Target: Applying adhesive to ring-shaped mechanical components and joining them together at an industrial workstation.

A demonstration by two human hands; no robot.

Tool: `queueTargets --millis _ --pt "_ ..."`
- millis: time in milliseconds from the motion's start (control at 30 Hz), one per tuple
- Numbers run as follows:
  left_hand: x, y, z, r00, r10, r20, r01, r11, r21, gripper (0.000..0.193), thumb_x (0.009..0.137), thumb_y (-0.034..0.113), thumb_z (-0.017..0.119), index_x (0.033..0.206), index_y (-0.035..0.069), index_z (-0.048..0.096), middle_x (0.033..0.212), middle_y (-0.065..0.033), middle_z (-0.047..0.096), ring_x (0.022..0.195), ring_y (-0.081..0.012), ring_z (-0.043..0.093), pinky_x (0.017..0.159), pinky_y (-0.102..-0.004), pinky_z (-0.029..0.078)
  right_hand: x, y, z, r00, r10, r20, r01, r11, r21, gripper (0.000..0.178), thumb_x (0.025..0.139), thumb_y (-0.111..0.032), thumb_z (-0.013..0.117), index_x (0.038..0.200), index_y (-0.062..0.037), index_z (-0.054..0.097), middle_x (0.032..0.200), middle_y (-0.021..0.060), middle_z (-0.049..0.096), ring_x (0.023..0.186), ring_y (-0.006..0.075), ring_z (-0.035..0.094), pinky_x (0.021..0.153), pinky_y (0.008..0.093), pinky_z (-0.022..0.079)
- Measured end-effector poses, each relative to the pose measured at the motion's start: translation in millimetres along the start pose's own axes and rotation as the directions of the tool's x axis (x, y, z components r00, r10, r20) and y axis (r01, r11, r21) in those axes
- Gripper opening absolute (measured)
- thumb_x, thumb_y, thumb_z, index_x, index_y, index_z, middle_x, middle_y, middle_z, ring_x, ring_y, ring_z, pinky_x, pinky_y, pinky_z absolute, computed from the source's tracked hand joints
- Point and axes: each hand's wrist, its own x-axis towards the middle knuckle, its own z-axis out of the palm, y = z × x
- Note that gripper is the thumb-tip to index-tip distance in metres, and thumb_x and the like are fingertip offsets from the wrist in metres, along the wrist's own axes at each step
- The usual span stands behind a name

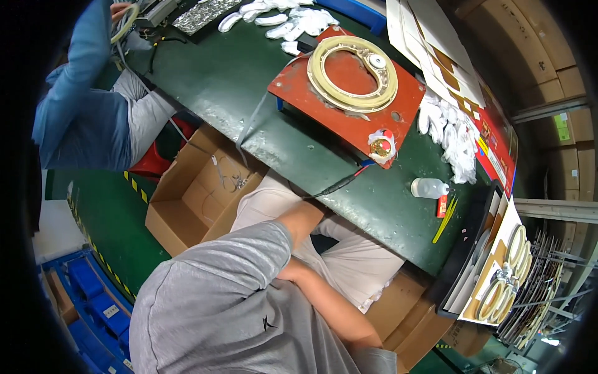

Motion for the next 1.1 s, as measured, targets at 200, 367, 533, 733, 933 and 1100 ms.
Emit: queueTargets --millis 200,367,533,733,933,1100 --pt "-10 -9 7 1.0 -0.015 -0.006 0.015 1.0 0.017 0.052 0.099 0.032 0.048 0.141 0.003 0.053 0.147 -0.022 0.05 0.135 -0.0356 0.048 0.112 -0.0403 0.038 2 10 0 0.998 -0.03 -0.052 0.027 0.998 -0.063 0.067 0.086 -0.035 0.079 0.14 -0.0046 0.056 0.15 0.0138 0.051 0.141 0.0268 0.044 0.117 0.0359 0.033" --pt "-22 -17 14 1.0 -0.024 -0.01 0.025 0.999 0.036 0.052 0.098 0.032 0.048 0.141 0.004 0.053 0.146 -0.0219 0.051 0.134 -0.0356 0.049 0.112 -0.0403 0.038 3 12 -2 1.0 0.009 -0.026 -0.011 0.995 -0.101 0.068 0.086 -0.038 0.078 0.141 -0.005 0.056 0.151 0.0136 0.05 0.141 0.0267 0.044 0.118 0.0355 0.032" --pt "-28 -26 11 0.999 -0.018 -0.032 0.02 0.998 0.064 0.052 0.098 0.032 0.048 0.141 0.004 0.053 0.145 -0.0218 0.051 0.133 -0.0357 0.05 0.111 -0.0404 0.039 2 7 1 0.999 -0.043 -0.031 0.039 0.991 -0.131 0.067 0.089 -0.04 0.074 0.142 -0.0046 0.055 0.152 0.015 0.049 0.142 0.0282 0.042 0.118 0.0352 0.031" --pt "-16 -8 -7 0.997 0.041 -0.06 -0.035 0.995 0.095 0.052 0.098 0.032 0.048 0.141 0.004 0.053 0.144 -0.0217 0.052 0.132 -0.0358 0.051 0.111 -0.0404 0.039 2 9 4 0.997 0.071 -0.038 -0.074 0.995 -0.068 0.067 0.091 -0.04 0.072 0.143 -0.0031 0.053 0.152 0.0167 0.048 0.143 0.0287 0.041 0.119 0.0341 0.03" --pt "-20 -2 -7 0.995 0.073 -0.073 -0.064 0.991 0.118 0.051 0.098 0.032 0.048 0.141 0.004 0.054 0.143 -0.0216 0.053 0.131 -0.0359 0.051 0.11 -0.0404 0.04 21 59 -1 0.999 -0.027 -0.03 0.023 0.992 -0.123 0.065 0.092 -0.039 0.071 0.143 -0.0034 0.053 0.153 0.0164 0.047 0.143 0.0287 0.041 0.119 0.035 0.03" --pt "-11 4 -12 0.99 0.106 -0.091 -0.092 0.986 0.14 0.051 0.098 0.032 0.048 0.141 0.005 0.054 0.143 -0.0215 0.054 0.131 -0.0359 0.052 0.11 -0.0404 0.04 19 70 20 0.833 -0.54 -0.125 0.137 0.42 -0.897 0.063 0.092 -0.038 0.07 0.143 -0.004 0.054 0.154 0.0157 0.046 0.143 0.0286 0.04 0.119 0.0355 0.029"
